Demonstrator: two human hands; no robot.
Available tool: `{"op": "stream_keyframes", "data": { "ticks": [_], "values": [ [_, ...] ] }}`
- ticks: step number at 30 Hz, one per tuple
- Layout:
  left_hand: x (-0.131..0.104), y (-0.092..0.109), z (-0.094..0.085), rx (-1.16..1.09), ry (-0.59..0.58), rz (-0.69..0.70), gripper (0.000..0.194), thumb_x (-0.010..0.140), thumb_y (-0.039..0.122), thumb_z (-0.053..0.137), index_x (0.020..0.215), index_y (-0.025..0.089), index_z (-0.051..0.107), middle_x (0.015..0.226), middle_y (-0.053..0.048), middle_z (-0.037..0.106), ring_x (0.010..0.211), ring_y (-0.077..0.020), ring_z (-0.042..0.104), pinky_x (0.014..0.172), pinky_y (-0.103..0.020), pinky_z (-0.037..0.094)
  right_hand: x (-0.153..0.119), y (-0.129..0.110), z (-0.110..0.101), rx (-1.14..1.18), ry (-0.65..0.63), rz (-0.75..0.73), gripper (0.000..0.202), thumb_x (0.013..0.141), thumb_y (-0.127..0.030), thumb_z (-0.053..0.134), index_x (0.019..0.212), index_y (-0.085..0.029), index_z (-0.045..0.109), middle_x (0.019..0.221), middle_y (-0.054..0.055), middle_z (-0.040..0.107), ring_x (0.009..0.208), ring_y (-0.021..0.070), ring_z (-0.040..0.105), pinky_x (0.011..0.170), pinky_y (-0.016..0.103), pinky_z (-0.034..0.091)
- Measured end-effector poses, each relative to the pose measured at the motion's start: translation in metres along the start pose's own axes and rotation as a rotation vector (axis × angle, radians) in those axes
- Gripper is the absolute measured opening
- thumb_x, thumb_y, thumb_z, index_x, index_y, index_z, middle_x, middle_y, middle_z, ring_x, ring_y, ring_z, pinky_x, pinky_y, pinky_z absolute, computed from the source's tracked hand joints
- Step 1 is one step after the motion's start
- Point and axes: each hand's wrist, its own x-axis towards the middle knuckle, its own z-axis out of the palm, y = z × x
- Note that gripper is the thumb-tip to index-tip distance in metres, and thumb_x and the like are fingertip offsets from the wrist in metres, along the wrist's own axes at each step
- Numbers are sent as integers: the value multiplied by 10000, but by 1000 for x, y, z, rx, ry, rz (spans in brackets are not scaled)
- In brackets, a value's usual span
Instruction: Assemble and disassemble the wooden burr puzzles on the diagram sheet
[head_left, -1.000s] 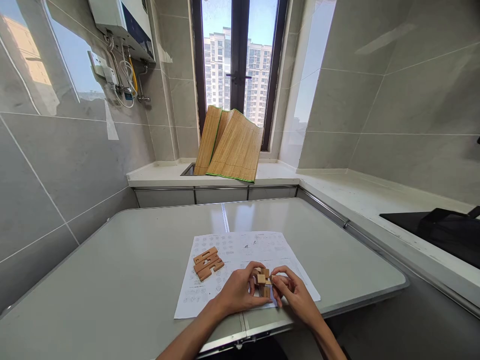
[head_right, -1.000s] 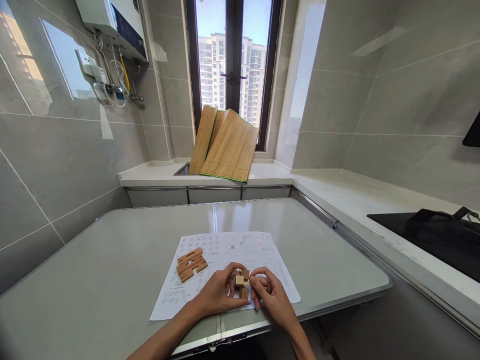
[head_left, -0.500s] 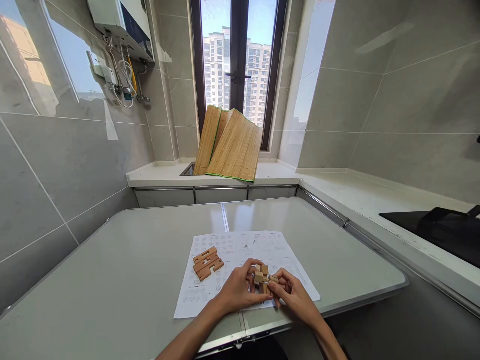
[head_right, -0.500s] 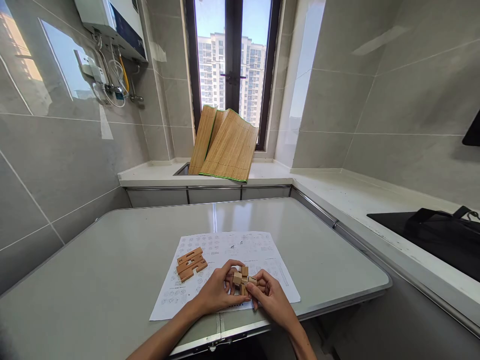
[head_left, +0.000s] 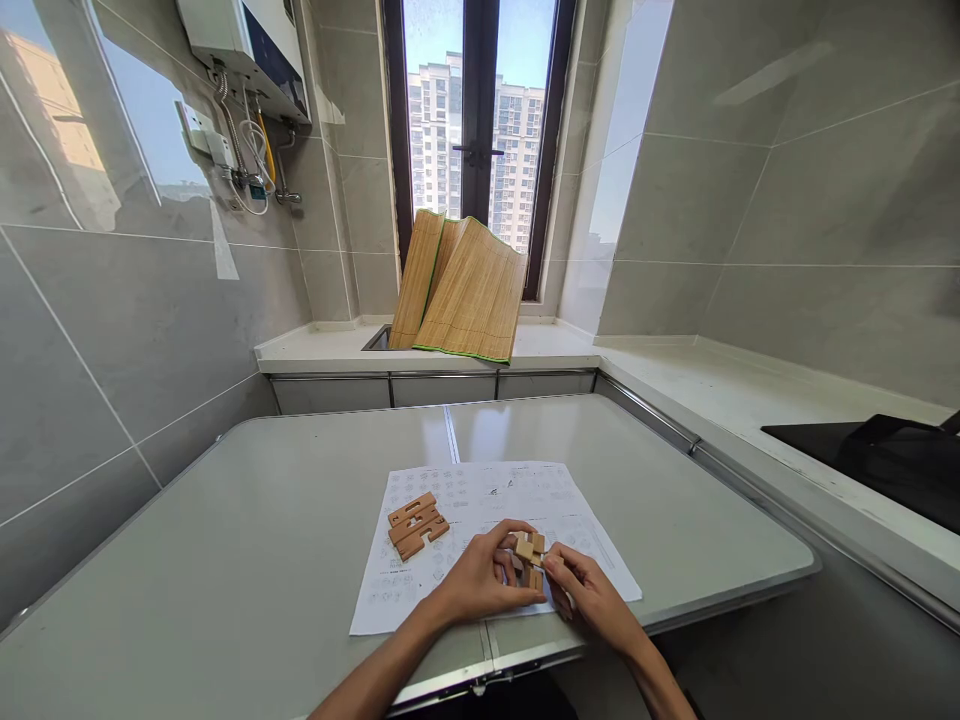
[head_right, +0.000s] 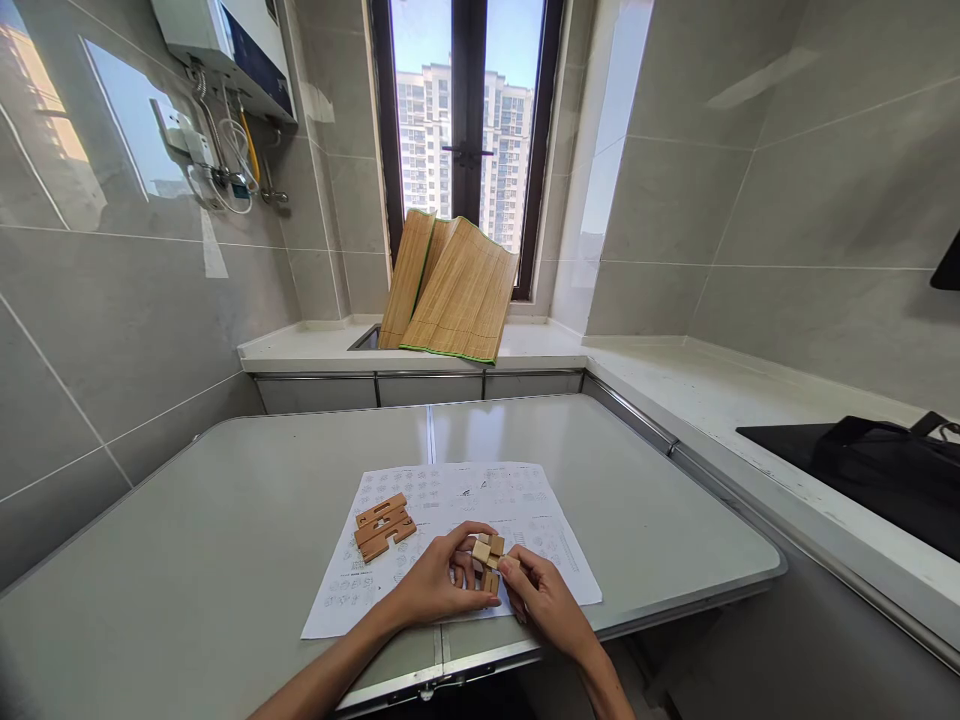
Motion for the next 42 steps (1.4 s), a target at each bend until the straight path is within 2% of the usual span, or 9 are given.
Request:
{"op": "stream_keyframes", "data": {
  "ticks": [5,11,17,19,28,39,42],
  "values": [
    [1,-1,-1,-57,-31,-49,726,675,364,889,1309,242,557,780,50,627,637,-111,616,596,-221,444,1,6,0,31,1,20,476,977,-635,498,739,-226,452,526,-79,403,472,100,363,496,243,308],
    [1,0,-1,-193,-80,-79,731,670,351,900,1303,246,551,862,25,660,638,-88,586,593,-210,412,2,11,-1,73,-12,66,510,929,-694,523,736,-229,443,516,-103,321,432,77,266,434,223,232],
    [1,0,-1,-152,-90,-50,733,662,338,904,1308,254,568,867,26,676,662,-103,598,602,-214,428,1,10,1,41,49,84,641,967,-724,374,565,-227,411,432,-67,352,399,88,308,443,247,263],
    [0,1,-1,-137,-94,-43,735,652,343,909,1300,256,573,850,34,672,662,-108,600,605,-217,439,1,6,3,-12,88,86,656,964,-723,388,541,-223,420,419,-56,374,409,94,334,467,254,283],
    [0,-1,-2,-102,-65,-36,764,618,371,926,1286,242,578,801,41,660,673,-131,614,620,-236,460,2,-6,4,-144,153,65,581,964,-696,433,649,-212,500,487,-45,466,515,133,441,592,270,378],
    [-1,0,0,-64,-30,6,696,633,339,906,1237,223,580,783,35,671,665,-133,613,581,-226,421,4,4,2,-123,186,65,558,957,-705,445,697,-215,508,511,-52,469,509,134,441,578,270,378],
    [1,-2,-1,-105,25,-26,705,630,365,914,1229,219,573,802,28,673,661,-127,610,594,-227,436,5,7,2,-56,218,69,565,949,-739,406,757,-221,520,535,-47,493,495,138,452,563,272,387]
  ]
}}
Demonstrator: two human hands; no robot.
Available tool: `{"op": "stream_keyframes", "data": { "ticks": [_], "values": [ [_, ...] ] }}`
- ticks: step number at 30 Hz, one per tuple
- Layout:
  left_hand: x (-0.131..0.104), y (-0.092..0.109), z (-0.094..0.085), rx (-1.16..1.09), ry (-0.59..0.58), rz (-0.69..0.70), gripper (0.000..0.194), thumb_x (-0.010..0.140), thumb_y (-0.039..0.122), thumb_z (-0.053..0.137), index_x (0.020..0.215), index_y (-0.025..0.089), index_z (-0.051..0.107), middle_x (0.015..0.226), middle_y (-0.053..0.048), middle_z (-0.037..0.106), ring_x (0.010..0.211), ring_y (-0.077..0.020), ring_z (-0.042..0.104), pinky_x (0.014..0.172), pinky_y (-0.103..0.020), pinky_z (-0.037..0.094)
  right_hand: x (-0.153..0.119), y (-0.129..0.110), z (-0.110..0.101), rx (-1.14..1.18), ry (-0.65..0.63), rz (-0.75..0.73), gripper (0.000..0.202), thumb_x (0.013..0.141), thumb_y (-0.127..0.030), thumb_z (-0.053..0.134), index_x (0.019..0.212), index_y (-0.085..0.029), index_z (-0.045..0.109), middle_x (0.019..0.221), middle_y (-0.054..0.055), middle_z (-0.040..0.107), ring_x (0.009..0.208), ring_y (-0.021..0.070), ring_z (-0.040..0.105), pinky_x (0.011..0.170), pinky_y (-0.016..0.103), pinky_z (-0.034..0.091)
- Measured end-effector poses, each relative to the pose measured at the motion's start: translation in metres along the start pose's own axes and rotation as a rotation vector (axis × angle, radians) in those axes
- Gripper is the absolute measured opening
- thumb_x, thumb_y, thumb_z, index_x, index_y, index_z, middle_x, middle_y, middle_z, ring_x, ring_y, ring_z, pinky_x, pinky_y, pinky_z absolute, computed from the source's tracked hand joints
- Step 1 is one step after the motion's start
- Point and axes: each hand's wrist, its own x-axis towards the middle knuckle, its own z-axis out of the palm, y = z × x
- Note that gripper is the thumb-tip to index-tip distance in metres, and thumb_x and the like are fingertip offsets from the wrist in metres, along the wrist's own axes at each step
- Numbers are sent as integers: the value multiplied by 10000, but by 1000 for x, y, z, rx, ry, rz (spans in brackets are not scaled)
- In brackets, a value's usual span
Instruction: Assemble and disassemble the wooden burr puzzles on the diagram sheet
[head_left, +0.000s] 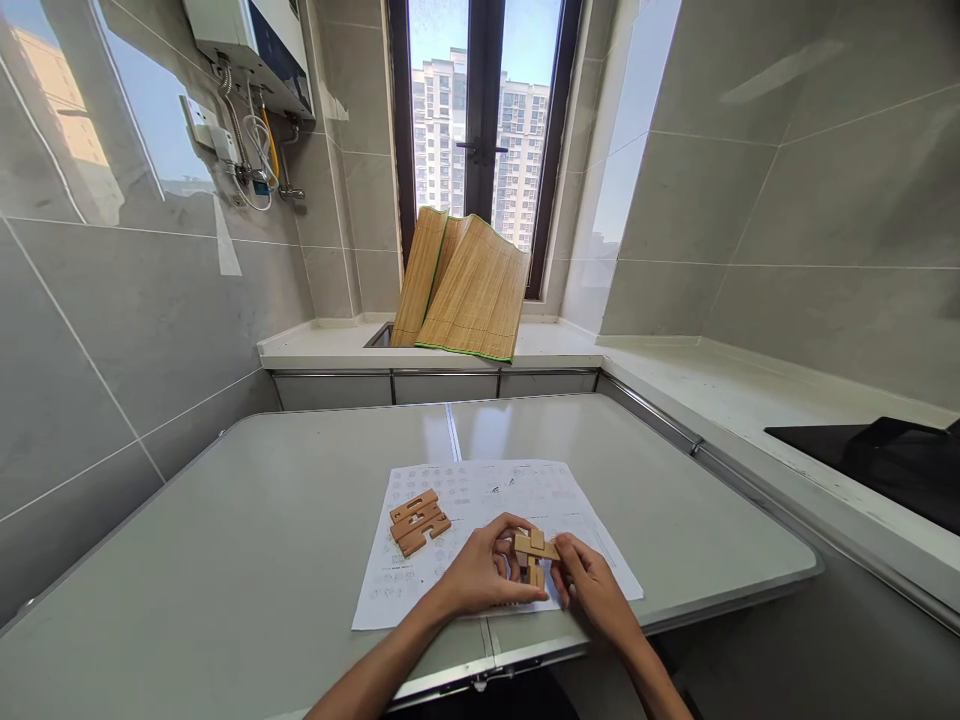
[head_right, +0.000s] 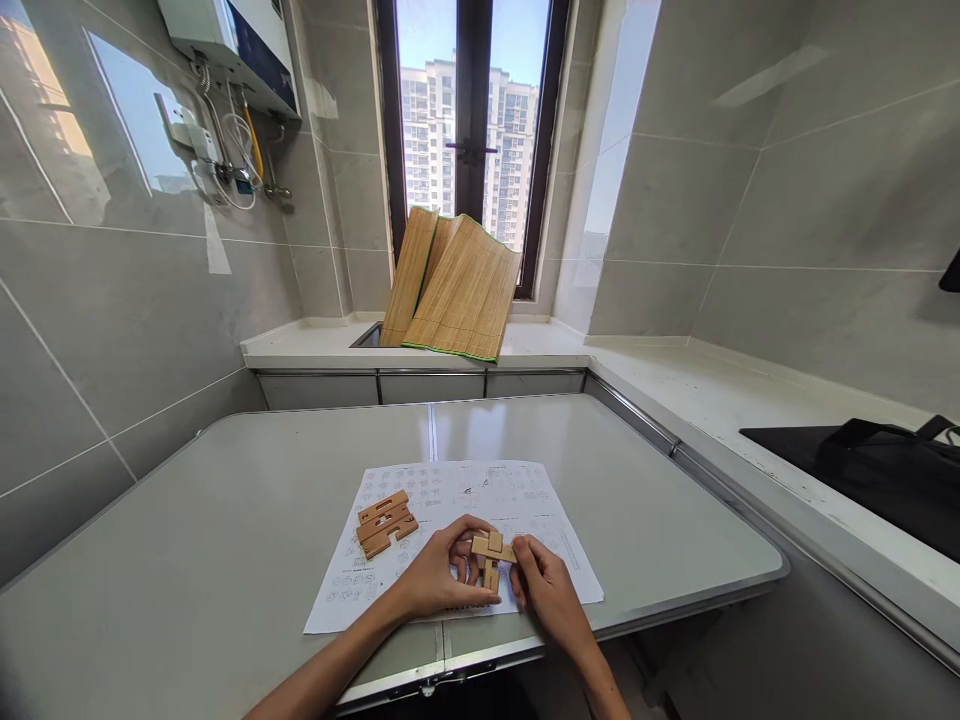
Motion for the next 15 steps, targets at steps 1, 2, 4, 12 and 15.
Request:
{"op": "stream_keyframes", "data": {
  "ticks": [1,2,4,12,15],
  "values": [
    [1,-1,-1,-17,43,-9,709,630,378,916,1226,217,569,827,20,677,655,-121,605,591,-225,437,0,1,0,27,15,2,564,950,-747,388,804,-221,533,555,-46,505,492,139,455,554,272,388],
    [3,-2,-3,-37,97,-15,712,632,394,916,1224,215,564,862,8,683,648,-113,597,584,-221,436,1,1,0,46,27,3,563,948,-752,381,851,-221,544,576,-44,514,489,140,458,543,272,389],
    [7,-4,-7,-95,220,-12,708,645,418,908,1221,213,551,983,-28,693,640,-96,583,577,-216,442,1,0,1,41,40,2,549,934,-749,421,916,-219,561,621,-37,526,500,144,469,526,273,392],
    [12,-8,-16,-125,434,-16,659,680,453,879,1208,231,552,1229,-73,669,661,-89,597,632,-237,502,3,-3,9,-314,54,-101,428,832,-566,711,1068,-216,640,897,35,634,686,172,565,608,278,436],
    [12,-10,-14,-112,419,-10,664,677,442,882,1211,229,551,1217,-71,676,653,-90,593,622,-236,496,3,-3,19,-449,108,-108,368,801,-555,732,949,-233,631,803,-2,629,610,157,531,601,280,416]
  ]
}}
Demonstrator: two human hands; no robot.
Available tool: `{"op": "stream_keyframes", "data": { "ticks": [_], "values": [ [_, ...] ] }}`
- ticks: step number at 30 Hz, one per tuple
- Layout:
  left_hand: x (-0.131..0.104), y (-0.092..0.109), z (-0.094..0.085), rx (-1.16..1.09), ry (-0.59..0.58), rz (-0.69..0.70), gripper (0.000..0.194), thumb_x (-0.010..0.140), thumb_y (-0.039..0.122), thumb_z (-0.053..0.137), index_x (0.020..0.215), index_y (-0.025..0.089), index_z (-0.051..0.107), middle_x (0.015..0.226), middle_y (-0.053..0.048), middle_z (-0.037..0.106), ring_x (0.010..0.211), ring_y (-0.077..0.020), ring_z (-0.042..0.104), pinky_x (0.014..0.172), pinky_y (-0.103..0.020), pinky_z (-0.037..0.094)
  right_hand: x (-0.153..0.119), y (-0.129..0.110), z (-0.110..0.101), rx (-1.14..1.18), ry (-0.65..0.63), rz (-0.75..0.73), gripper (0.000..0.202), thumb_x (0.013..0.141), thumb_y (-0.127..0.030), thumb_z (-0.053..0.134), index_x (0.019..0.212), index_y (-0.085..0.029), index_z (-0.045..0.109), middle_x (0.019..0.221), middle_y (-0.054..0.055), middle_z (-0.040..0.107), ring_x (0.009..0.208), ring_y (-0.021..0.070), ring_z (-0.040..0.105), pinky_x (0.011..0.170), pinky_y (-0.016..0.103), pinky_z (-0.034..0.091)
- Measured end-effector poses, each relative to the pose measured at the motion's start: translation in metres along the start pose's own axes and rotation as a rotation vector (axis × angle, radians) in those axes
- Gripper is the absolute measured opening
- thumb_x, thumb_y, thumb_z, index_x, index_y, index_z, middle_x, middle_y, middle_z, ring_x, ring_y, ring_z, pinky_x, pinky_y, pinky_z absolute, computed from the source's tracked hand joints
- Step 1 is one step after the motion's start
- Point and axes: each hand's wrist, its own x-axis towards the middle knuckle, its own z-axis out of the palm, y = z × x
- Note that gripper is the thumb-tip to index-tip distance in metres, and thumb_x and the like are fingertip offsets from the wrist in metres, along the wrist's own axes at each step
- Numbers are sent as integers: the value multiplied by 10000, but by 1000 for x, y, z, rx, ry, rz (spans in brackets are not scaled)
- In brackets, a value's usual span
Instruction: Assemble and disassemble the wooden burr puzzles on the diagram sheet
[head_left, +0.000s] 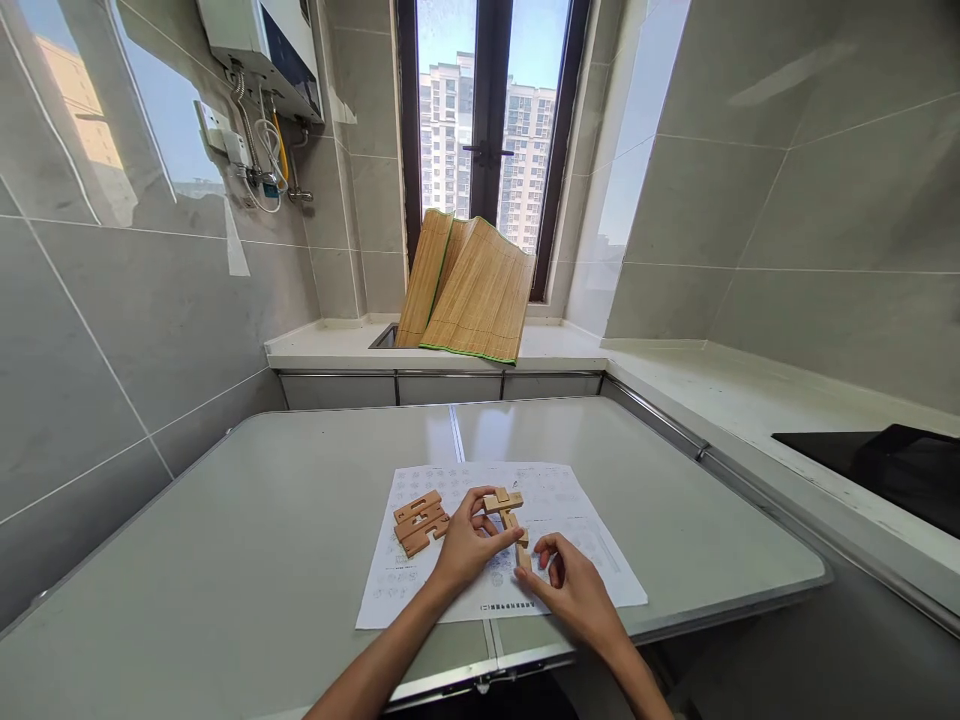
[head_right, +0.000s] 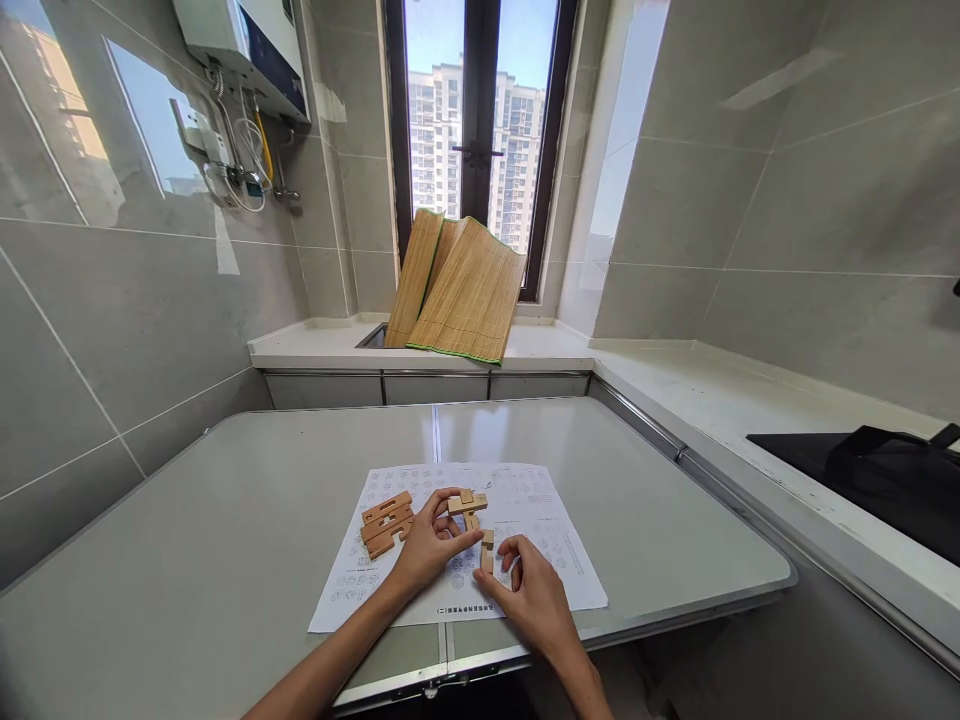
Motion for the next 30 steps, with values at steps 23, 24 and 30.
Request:
{"op": "stream_keyframes", "data": {
  "ticks": [23,24,30],
  "values": [
    [-10,12,3,363,-144,117,620,723,390,813,1271,233,570,746,49,618,615,-137,554,627,-260,478,-10,-1,5,60,132,-93,410,1034,-520,419,1260,-233,604,1217,133,677,936,258,656,846,372,521],
    [-10,11,3,369,-146,128,621,726,384,810,1278,232,570,760,43,621,612,-135,551,626,-262,482,-10,-1,5,59,138,-84,402,1031,-523,426,1246,-233,603,1185,129,684,878,247,655,802,361,525],
    [-12,3,4,387,-203,216,601,771,329,766,1320,218,550,894,-7,656,652,-132,562,665,-276,500,-13,-1,5,58,168,-114,393,1020,-536,446,1209,-235,614,1121,121,688,809,237,652,714,344,526]
  ]
}}
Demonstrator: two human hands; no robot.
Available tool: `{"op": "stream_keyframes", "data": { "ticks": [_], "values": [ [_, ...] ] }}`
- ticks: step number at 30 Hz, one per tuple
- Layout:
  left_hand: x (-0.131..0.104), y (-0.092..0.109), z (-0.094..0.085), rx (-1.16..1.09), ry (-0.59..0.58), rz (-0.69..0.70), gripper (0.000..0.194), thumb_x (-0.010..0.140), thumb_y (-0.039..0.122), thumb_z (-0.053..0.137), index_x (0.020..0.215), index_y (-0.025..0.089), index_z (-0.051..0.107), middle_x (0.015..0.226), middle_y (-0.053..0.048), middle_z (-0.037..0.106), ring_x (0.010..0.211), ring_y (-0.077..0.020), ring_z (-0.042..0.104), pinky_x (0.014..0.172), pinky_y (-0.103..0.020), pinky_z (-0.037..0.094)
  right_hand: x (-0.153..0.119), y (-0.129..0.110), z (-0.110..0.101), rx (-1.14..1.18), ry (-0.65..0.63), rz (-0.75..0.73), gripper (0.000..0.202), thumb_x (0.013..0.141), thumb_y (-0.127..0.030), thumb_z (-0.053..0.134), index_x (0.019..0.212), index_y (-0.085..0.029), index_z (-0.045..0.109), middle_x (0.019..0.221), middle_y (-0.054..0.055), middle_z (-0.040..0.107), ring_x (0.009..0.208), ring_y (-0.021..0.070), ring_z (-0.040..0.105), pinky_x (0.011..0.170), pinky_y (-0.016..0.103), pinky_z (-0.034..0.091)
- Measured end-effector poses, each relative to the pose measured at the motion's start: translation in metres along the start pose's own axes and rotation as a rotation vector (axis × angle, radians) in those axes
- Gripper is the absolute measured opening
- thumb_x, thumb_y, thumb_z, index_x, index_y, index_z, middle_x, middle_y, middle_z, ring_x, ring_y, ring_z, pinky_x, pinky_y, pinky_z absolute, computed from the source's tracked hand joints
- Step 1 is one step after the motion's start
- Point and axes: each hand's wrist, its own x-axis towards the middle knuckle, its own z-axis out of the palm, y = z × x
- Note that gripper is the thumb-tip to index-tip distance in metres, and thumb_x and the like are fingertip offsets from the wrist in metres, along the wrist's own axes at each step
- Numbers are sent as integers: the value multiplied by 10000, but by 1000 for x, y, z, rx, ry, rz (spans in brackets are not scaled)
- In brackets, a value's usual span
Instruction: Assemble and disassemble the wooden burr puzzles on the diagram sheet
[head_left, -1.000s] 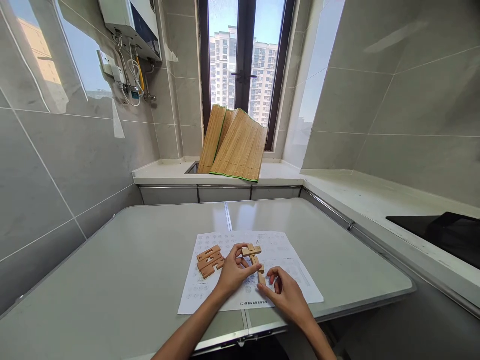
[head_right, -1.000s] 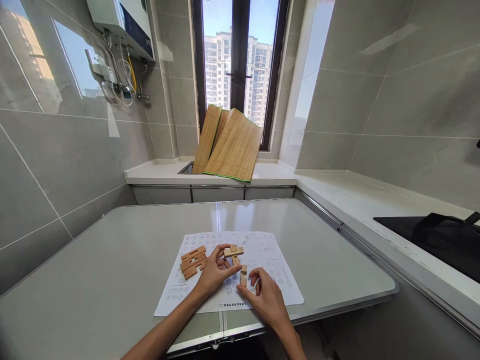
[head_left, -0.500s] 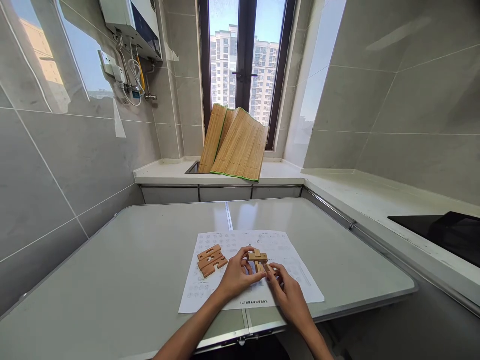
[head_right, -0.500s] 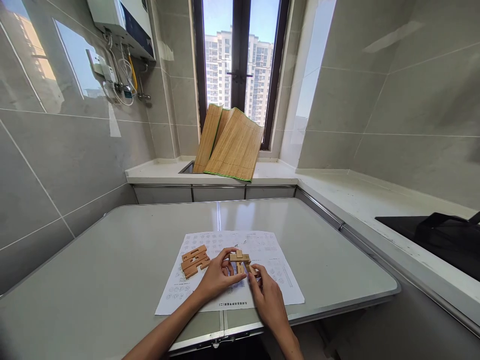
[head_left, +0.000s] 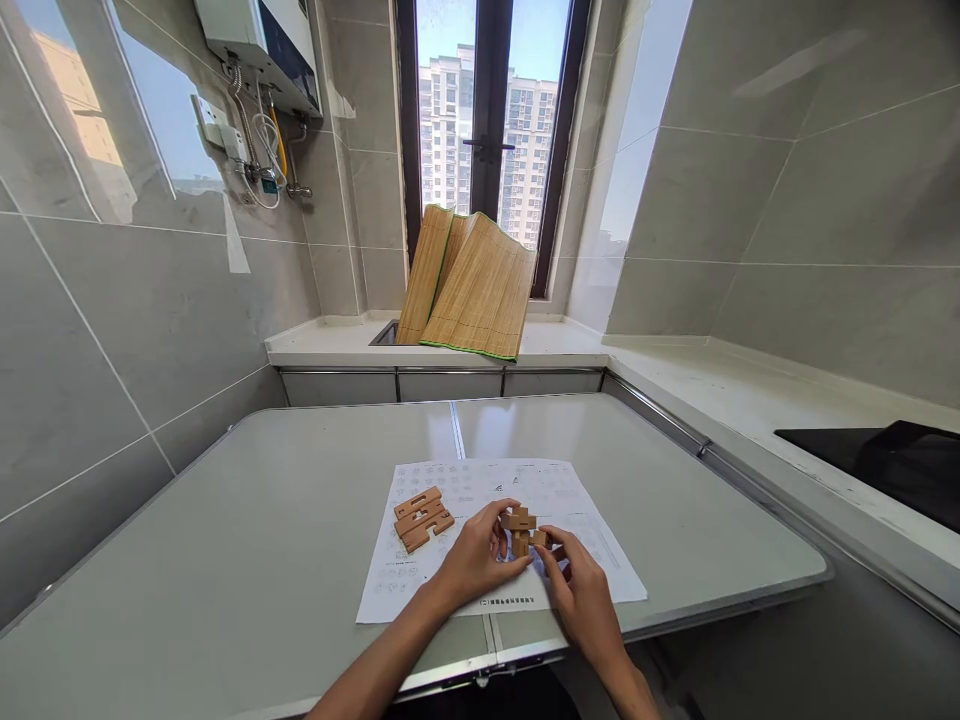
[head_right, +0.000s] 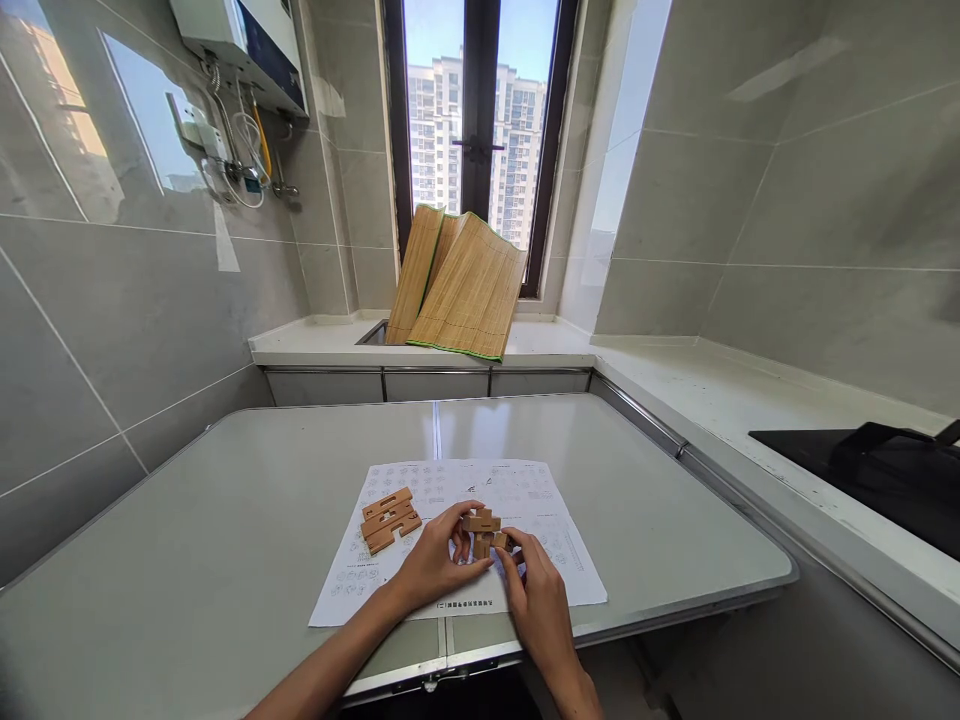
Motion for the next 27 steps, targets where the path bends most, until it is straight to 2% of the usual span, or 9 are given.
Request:
{"op": "stream_keyframes", "data": {
  "ticks": [5,13,16,19,22,24,27],
  "values": [
    [-1,3,-2,67,-45,63,582,752,364,794,1284,249,586,1042,-40,664,729,-153,564,706,-297,496,-1,-6,-4,6,-36,-52,337,1027,-482,462,1208,-254,632,1113,111,695,812,240,653,711,348,524],
    [-1,9,-7,94,-65,96,549,729,385,819,1230,263,629,1127,-55,646,781,-169,578,707,-294,494,-2,-8,-7,49,-48,-74,327,1004,-487,510,1164,-246,663,1057,101,708,818,238,659,694,333,533],
    [-1,7,-5,48,-74,73,555,733,375,826,1231,249,616,1102,-43,679,787,-168,591,707,-287,493,-1,-8,-8,72,-61,-51,334,995,-492,531,1162,-237,665,1044,102,705,814,231,652,683,324,536],
    [-1,6,-4,-5,-63,12,636,700,400,858,1262,245,603,1117,-39,692,775,-162,601,721,-292,508,1,-5,-9,103,-8,10,368,1005,-510,502,1193,-226,641,1081,109,690,811,220,643,719,330,546],
    [-1,7,-5,-74,-77,-30,711,669,429,885,1290,242,593,1100,-37,701,834,-182,631,802,-320,528,4,-3,-9,131,42,18,410,1028,-511,430,1278,-225,584,1182,126,651,890,231,646,760,339,553],
    [-1,10,-7,-152,-111,-32,708,692,413,875,1312,238,582,1106,-45,703,931,-210,648,877,-346,530,5,-3,-8,134,3,6,402,1018,-510,455,1273,-227,582,1208,128,641,930,239,648,755,328,553],
    [-1,14,-9,-280,-161,-24,702,720,361,864,1346,235,572,1180,-71,689,1052,-240,649,981,-389,508,5,-5,-9,141,-79,5,349,1007,-507,487,1171,-224,610,1112,99,672,877,227,646,747,310,540]
  ]
}}
